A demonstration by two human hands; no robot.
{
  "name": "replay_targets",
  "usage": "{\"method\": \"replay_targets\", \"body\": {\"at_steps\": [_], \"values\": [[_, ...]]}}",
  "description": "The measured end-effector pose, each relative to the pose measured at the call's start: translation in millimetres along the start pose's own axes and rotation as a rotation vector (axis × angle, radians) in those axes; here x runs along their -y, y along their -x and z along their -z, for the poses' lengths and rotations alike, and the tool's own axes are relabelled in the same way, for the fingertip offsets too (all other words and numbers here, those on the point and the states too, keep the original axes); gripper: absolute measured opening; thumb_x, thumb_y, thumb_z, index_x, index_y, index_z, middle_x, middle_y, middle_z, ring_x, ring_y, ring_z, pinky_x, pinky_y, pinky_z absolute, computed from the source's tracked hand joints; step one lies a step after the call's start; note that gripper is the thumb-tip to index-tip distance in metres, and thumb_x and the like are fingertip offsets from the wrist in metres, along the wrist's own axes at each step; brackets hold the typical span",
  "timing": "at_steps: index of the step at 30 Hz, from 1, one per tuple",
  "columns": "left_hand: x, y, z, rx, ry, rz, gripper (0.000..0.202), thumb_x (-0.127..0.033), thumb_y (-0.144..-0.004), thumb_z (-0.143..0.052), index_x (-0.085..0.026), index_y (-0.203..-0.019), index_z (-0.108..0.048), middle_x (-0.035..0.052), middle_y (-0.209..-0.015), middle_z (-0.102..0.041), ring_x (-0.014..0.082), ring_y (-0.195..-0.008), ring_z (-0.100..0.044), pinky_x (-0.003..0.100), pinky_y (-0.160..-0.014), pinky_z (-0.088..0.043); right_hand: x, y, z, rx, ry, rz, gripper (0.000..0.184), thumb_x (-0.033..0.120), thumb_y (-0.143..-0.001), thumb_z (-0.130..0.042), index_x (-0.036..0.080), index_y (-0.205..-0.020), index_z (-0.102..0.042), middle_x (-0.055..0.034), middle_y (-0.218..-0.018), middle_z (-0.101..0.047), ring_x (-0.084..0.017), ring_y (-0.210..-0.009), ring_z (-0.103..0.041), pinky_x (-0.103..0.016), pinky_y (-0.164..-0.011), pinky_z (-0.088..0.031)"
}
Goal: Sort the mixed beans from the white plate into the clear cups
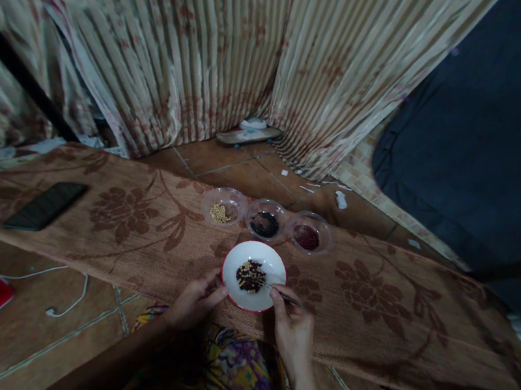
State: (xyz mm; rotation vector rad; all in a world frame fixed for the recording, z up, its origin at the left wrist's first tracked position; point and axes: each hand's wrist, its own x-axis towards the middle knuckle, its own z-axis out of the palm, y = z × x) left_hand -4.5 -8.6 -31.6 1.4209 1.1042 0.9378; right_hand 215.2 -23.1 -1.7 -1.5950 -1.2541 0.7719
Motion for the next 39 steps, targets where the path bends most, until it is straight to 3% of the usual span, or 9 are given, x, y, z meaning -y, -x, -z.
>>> {"method": "replay_targets", "body": {"at_steps": [7,16,28,39], "values": [[-3.1,0.4,1.1,0.015,0.012,0.036,0.044,-0.035,-0.087,-0.055,-0.017,-0.128,-0.051,0.0018,-0.085,-0.063,0.0157,-0.077,-0.058,0.026,-0.074,-0.047,1.7,1.5,-3.5,0.009,0.023,0.001,0.03,0.046,-0.078,-0.063,0.019,-0.087,-0.073,-0.0097,-0.092,-0.074,-0.025,-0.086,-0.069,-0.035,-0.076,-0.055],[-0.8,1.0,0.5,0.003,-0.009,0.017,0.045,-0.035,-0.088,-0.055,-0.017,-0.128,-0.051,0.0018,-0.083,-0.062,0.0151,-0.075,-0.057,0.025,-0.072,-0.047,13.7,0.5,-5.6,0.138,0.138,0.14,0.031,0.046,-0.082,-0.058,0.019,-0.089,-0.073,-0.0103,-0.094,-0.074,-0.025,-0.089,-0.068,-0.039,-0.082,-0.053],[-6.8,1.1,1.4,0.004,-0.018,0.035,0.041,-0.037,-0.087,-0.055,-0.017,-0.123,-0.054,-0.0003,-0.078,-0.06,0.0139,-0.07,-0.055,0.023,-0.066,-0.045,11.6,-1.1,-8.3,0.168,0.22,0.181,0.031,0.046,-0.085,-0.054,0.021,-0.09,-0.073,-0.0083,-0.096,-0.073,-0.024,-0.091,-0.068,-0.035,-0.082,-0.052],[-4.9,0.8,1.5,0.002,0.0,0.025,0.044,-0.036,-0.086,-0.056,-0.018,-0.126,-0.053,0.0018,-0.083,-0.063,0.0152,-0.074,-0.057,0.025,-0.071,-0.047,12.9,-0.6,-9.8,0.167,0.241,0.205,0.032,0.045,-0.087,-0.052,0.022,-0.094,-0.073,-0.0086,-0.097,-0.073,-0.024,-0.093,-0.067,-0.037,-0.082,-0.052]]}}
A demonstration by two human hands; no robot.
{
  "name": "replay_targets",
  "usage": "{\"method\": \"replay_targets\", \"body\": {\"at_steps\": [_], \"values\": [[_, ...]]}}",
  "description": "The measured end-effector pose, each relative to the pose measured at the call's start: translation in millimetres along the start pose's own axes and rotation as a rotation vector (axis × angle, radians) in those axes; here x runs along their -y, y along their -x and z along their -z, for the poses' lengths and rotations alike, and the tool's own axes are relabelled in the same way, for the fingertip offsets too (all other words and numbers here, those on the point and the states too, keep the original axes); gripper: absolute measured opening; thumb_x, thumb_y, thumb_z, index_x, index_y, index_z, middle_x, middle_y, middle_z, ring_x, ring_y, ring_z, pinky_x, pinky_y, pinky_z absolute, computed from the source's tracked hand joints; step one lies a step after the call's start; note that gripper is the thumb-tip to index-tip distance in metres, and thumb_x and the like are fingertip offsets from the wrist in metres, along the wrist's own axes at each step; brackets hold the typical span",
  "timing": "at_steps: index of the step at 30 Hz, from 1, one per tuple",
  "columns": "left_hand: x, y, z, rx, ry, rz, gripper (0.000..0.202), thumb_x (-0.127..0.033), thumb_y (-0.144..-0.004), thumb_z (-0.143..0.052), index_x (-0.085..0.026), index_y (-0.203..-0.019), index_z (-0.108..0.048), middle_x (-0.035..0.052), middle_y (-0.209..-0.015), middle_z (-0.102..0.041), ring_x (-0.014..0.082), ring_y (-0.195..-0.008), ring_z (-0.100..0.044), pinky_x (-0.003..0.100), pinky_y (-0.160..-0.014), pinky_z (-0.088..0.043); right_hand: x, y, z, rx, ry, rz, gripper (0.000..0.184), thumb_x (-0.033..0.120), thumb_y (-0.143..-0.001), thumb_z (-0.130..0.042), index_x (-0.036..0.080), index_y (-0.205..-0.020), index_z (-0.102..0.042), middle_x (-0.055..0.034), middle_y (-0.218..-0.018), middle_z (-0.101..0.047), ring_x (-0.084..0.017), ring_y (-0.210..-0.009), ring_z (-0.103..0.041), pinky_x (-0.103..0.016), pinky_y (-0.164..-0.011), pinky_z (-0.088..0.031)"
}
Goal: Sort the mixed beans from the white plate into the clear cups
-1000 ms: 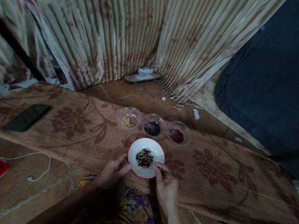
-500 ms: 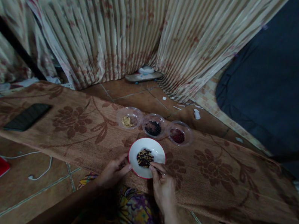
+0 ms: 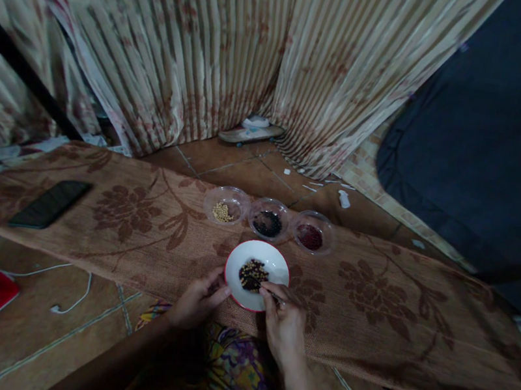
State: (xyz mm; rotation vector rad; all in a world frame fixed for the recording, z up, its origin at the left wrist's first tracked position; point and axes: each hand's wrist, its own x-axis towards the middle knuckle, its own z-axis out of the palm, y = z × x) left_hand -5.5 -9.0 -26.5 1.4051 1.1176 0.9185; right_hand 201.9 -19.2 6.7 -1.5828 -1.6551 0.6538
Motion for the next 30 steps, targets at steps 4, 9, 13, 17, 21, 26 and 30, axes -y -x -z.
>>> {"method": "replay_targets", "body": {"at_steps": [4,9,13,17,21,26,30], "values": [[0.1,-0.2,0.2,0.011,-0.005,0.008,0.042,-0.036,-0.087,-0.055,-0.017,-0.124,-0.054,0.0022,-0.083,-0.062,0.0151,-0.075,-0.056,0.024,-0.07,-0.046,-0.5,0.2,-0.4,0.002,0.015,0.017,0.032,0.045,-0.088,-0.052,0.023,-0.095,-0.073,-0.0081,-0.097,-0.073,-0.024,-0.092,-0.068,-0.037,-0.082,-0.052],[-0.6,-0.1,0.3,-0.004,-0.015,0.006,0.043,-0.037,-0.086,-0.056,-0.017,-0.125,-0.053,0.0011,-0.081,-0.06,0.0146,-0.072,-0.056,0.023,-0.067,-0.046,-2.6,0.6,-1.3,0.002,0.052,0.051,0.029,0.045,-0.088,-0.052,0.024,-0.092,-0.073,-0.0065,-0.097,-0.073,-0.023,-0.091,-0.067,-0.036,-0.082,-0.051],[0.0,-0.2,0.0,-0.001,-0.025,-0.008,0.042,-0.036,-0.087,-0.055,-0.016,-0.125,-0.053,0.0015,-0.083,-0.06,0.0146,-0.074,-0.055,0.024,-0.07,-0.046,-2.3,0.7,-1.5,0.004,0.065,0.076,0.027,0.042,-0.089,-0.052,0.024,-0.091,-0.072,-0.0062,-0.095,-0.073,-0.023,-0.09,-0.067,-0.036,-0.082,-0.05],[2.4,0.3,-0.3,0.004,-0.007,-0.019,0.042,-0.035,-0.089,-0.054,-0.016,-0.126,-0.051,0.0013,-0.083,-0.059,0.0142,-0.074,-0.055,0.024,-0.071,-0.046,-3.0,1.1,-2.0,-0.008,0.057,0.08,0.026,0.041,-0.088,-0.053,0.024,-0.091,-0.072,-0.0063,-0.095,-0.073,-0.023,-0.089,-0.067,-0.037,-0.081,-0.05],[2.8,0.7,-0.3,0.004,-0.02,-0.019,0.041,-0.035,-0.088,-0.054,-0.017,-0.125,-0.053,0.0005,-0.081,-0.057,0.0139,-0.073,-0.054,0.023,-0.068,-0.045,-4.8,1.4,-2.4,-0.027,0.039,0.069,0.028,0.043,-0.088,-0.052,0.023,-0.09,-0.072,-0.0071,-0.094,-0.073,-0.023,-0.089,-0.067,-0.037,-0.082,-0.051],[0.7,0.4,-0.1,0.0,-0.027,-0.002,0.041,-0.035,-0.088,-0.054,-0.017,-0.125,-0.052,0.0001,-0.08,-0.058,0.0139,-0.073,-0.054,0.023,-0.068,-0.044,-7.3,1.1,1.2,-0.059,0.016,0.026,0.03,0.045,-0.086,-0.054,0.022,-0.088,-0.073,-0.0079,-0.093,-0.074,-0.024,-0.088,-0.068,-0.038,-0.082,-0.051],[-0.1,0.5,0.1,0.0,-0.018,0.016,0.04,-0.034,-0.087,-0.055,-0.017,-0.123,-0.054,-0.0013,-0.076,-0.056,0.0135,-0.07,-0.052,0.022,-0.066,-0.043,-4.7,-3.8,9.8,-0.101,-0.047,-0.02,0.031,0.046,-0.085,-0.056,0.021,-0.089,-0.073,-0.0087,-0.094,-0.073,-0.023,-0.088,-0.068,-0.035,-0.078,-0.053]]}}
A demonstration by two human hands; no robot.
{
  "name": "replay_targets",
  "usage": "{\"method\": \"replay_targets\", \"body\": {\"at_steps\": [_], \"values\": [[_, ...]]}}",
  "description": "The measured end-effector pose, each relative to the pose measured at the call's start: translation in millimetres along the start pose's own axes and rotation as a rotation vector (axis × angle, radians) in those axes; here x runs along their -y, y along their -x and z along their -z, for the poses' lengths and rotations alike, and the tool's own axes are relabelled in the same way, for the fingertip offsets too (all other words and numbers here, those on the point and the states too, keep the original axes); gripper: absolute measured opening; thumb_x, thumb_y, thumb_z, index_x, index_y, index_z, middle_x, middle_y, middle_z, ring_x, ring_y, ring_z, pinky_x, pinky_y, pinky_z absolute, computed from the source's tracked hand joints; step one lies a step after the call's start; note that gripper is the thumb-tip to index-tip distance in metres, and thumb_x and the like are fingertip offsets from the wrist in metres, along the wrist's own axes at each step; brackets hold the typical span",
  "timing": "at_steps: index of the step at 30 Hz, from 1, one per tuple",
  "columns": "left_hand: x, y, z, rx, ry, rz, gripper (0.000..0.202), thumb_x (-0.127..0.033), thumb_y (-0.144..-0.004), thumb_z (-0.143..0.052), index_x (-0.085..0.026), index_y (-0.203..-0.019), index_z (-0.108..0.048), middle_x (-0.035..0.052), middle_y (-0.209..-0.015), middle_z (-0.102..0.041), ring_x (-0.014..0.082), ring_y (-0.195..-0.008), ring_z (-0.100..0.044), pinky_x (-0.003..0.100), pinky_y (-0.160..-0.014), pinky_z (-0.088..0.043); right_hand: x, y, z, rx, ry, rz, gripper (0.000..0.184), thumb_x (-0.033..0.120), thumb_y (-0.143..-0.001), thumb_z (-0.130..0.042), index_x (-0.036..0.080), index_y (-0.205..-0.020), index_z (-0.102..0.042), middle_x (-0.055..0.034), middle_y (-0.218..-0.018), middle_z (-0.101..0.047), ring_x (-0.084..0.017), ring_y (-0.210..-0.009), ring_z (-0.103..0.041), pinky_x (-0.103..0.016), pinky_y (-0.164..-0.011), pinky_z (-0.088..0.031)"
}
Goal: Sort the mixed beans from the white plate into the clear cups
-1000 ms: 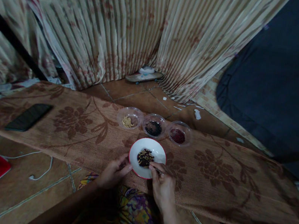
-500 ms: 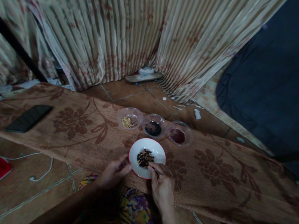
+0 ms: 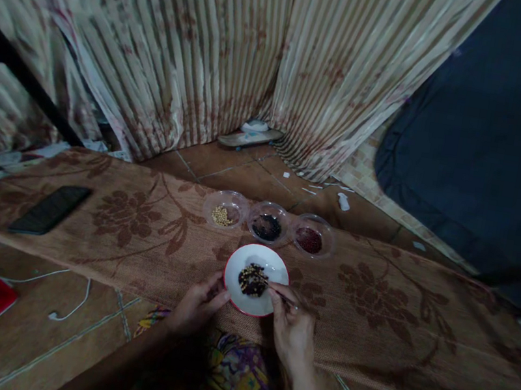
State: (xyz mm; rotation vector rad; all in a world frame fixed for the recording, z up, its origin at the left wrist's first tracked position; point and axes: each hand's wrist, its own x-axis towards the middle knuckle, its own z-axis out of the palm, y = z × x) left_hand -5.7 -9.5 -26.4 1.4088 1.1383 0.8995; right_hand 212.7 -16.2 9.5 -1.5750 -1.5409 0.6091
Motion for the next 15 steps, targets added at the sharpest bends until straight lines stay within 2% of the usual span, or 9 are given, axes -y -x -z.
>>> {"method": "replay_targets", "body": {"at_steps": [4,7,11,15], "values": [[1.4,-0.2,-1.2,-0.017,0.057,-0.005,0.041,-0.034,-0.087,-0.056,-0.018,-0.125,-0.053,-0.0003,-0.08,-0.059,0.0143,-0.073,-0.054,0.023,-0.069,-0.044,11.4,-22.2,4.1,-0.077,-0.048,0.008,0.029,0.046,-0.083,-0.059,0.021,-0.089,-0.073,-0.0087,-0.093,-0.073,-0.023,-0.086,-0.068,-0.035,-0.076,-0.054],[2.6,-0.6,-1.9,-0.014,0.068,0.001,0.042,-0.035,-0.088,-0.055,-0.017,-0.126,-0.053,0.001,-0.081,-0.061,0.0153,-0.075,-0.055,0.024,-0.072,-0.045,21.7,-50.3,0.0,-0.125,-0.128,0.02,0.03,0.045,-0.083,-0.058,0.02,-0.09,-0.072,-0.0084,-0.093,-0.074,-0.023,-0.085,-0.068,-0.034,-0.075,-0.054],[2.8,-1.1,-1.5,-0.028,0.075,-0.005,0.044,-0.036,-0.088,-0.055,-0.018,-0.128,-0.051,0.0029,-0.087,-0.065,0.0172,-0.081,-0.058,0.026,-0.077,-0.047,29.8,-81.9,-7.7,-0.184,-0.197,0.08,0.031,0.044,-0.084,-0.056,0.018,-0.09,-0.072,-0.0091,-0.097,-0.073,-0.022,-0.09,-0.067,-0.036,-0.082,-0.052],[3.9,-1.7,-0.6,-0.006,0.061,-0.009,0.045,-0.037,-0.088,-0.055,-0.019,-0.129,-0.05,0.0035,-0.089,-0.066,0.0177,-0.082,-0.059,0.027,-0.078,-0.047,26.2,-80.2,-9.0,-0.265,-0.193,0.076,0.03,0.044,-0.083,-0.057,0.019,-0.087,-0.072,-0.0088,-0.095,-0.073,-0.023,-0.091,-0.067,-0.037,-0.083,-0.051]]}}
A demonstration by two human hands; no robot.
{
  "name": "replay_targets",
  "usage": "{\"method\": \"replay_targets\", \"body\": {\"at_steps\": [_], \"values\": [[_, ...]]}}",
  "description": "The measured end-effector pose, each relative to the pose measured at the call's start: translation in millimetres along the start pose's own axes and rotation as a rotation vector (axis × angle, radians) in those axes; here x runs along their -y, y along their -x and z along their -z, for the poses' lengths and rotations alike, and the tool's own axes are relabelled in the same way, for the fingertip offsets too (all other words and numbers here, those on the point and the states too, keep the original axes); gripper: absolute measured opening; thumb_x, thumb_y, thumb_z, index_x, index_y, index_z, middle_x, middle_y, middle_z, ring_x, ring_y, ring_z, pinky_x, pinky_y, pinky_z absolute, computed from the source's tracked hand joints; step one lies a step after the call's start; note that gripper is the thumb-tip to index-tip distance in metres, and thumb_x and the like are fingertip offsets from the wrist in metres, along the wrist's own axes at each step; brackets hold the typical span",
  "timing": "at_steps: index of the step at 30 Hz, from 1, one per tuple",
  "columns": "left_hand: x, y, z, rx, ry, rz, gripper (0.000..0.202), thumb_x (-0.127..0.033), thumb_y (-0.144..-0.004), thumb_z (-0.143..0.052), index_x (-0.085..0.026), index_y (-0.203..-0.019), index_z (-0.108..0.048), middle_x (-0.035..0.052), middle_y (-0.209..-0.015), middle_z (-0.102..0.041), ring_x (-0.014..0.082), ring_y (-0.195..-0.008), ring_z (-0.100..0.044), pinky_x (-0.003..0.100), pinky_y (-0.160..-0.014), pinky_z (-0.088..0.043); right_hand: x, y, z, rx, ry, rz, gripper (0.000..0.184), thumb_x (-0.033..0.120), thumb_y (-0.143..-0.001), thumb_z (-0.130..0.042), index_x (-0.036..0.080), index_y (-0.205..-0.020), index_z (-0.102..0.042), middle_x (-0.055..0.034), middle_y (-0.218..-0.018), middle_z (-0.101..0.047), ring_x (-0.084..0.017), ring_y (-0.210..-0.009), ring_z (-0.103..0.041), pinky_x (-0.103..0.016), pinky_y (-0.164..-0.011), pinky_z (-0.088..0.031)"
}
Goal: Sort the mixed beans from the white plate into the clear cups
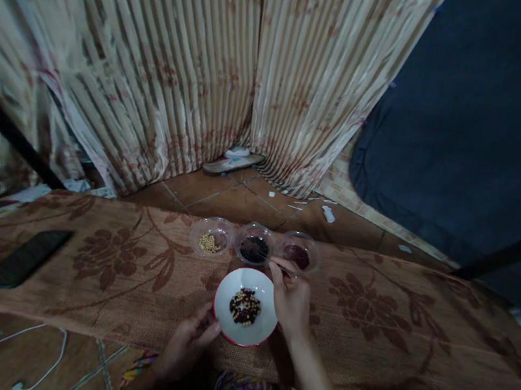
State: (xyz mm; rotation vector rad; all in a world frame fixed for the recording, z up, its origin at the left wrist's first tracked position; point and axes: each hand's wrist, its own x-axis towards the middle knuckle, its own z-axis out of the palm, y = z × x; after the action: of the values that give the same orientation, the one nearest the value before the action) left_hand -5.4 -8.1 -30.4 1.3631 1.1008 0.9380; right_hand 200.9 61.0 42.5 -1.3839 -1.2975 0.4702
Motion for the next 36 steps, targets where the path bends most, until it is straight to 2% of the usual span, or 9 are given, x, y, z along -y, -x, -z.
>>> {"method": "replay_targets", "body": {"at_steps": [7,10,14,21,31,36], "values": [[2.4,-0.6,1.6,0.009,-0.07,0.004,0.043,-0.037,-0.089,-0.053,-0.018,-0.128,-0.051,0.0011,-0.083,-0.062,0.0154,-0.076,-0.056,0.025,-0.072,-0.046,-17.7,40.6,30.3,-0.019,0.049,-0.165,0.032,0.048,-0.08,-0.061,0.019,-0.087,-0.072,-0.009,-0.093,-0.074,-0.023,-0.086,-0.068,-0.034,-0.076,-0.054],[0.8,-0.3,1.5,0.004,-0.104,0.01,0.043,-0.036,-0.089,-0.054,-0.018,-0.128,-0.051,0.001,-0.082,-0.062,0.0151,-0.075,-0.056,0.024,-0.071,-0.045,-25.9,54.6,43.0,0.012,0.075,-0.231,0.036,0.051,-0.078,-0.062,0.018,-0.088,-0.072,-0.0101,-0.093,-0.074,-0.024,-0.084,-0.069,-0.035,-0.076,-0.054],[-1.7,-0.4,0.9,0.005,-0.071,0.02,0.043,-0.035,-0.088,-0.054,-0.017,-0.127,-0.05,0.0015,-0.084,-0.063,0.015,-0.076,-0.057,0.024,-0.071,-0.046,-26.9,68.1,52.8,0.086,0.152,-0.252,0.036,0.053,-0.078,-0.061,0.019,-0.085,-0.072,-0.0096,-0.094,-0.074,-0.025,-0.086,-0.069,-0.035,-0.078,-0.054],[0.8,-0.4,0.8,0.022,-0.059,0.025,0.044,-0.036,-0.089,-0.054,-0.017,-0.128,-0.048,0.0006,-0.082,-0.06,0.0143,-0.074,-0.056,0.023,-0.069,-0.045,-20.3,81.8,52.3,0.191,0.216,-0.213,0.038,0.053,-0.083,-0.055,0.019,-0.09,-0.071,-0.0089,-0.095,-0.073,-0.024,-0.085,-0.069,-0.034,-0.079,-0.053],[-1.2,0.0,2.6,0.019,-0.099,0.016,0.045,-0.038,-0.089,-0.054,-0.017,-0.128,-0.05,0.002,-0.085,-0.063,0.0151,-0.075,-0.056,0.023,-0.071,-0.046,-32.7,81.6,47.6,0.194,0.209,-0.168,0.037,0.053,-0.084,-0.055,0.02,-0.089,-0.071,-0.0083,-0.096,-0.073,-0.024,-0.088,-0.068,-0.035,-0.081,-0.052],[-2.9,0.3,2.1,0.0,-0.094,0.021,0.047,-0.039,-0.087,-0.055,-0.018,-0.129,-0.05,0.0009,-0.081,-0.062,0.0147,-0.072,-0.056,0.023,-0.069,-0.046,-33.9,82.8,46.8,0.194,0.214,-0.153,0.036,0.052,-0.084,-0.054,0.021,-0.089,-0.071,-0.0085,-0.098,-0.072,-0.025,-0.093,-0.066,-0.037,-0.084,-0.051]]}}
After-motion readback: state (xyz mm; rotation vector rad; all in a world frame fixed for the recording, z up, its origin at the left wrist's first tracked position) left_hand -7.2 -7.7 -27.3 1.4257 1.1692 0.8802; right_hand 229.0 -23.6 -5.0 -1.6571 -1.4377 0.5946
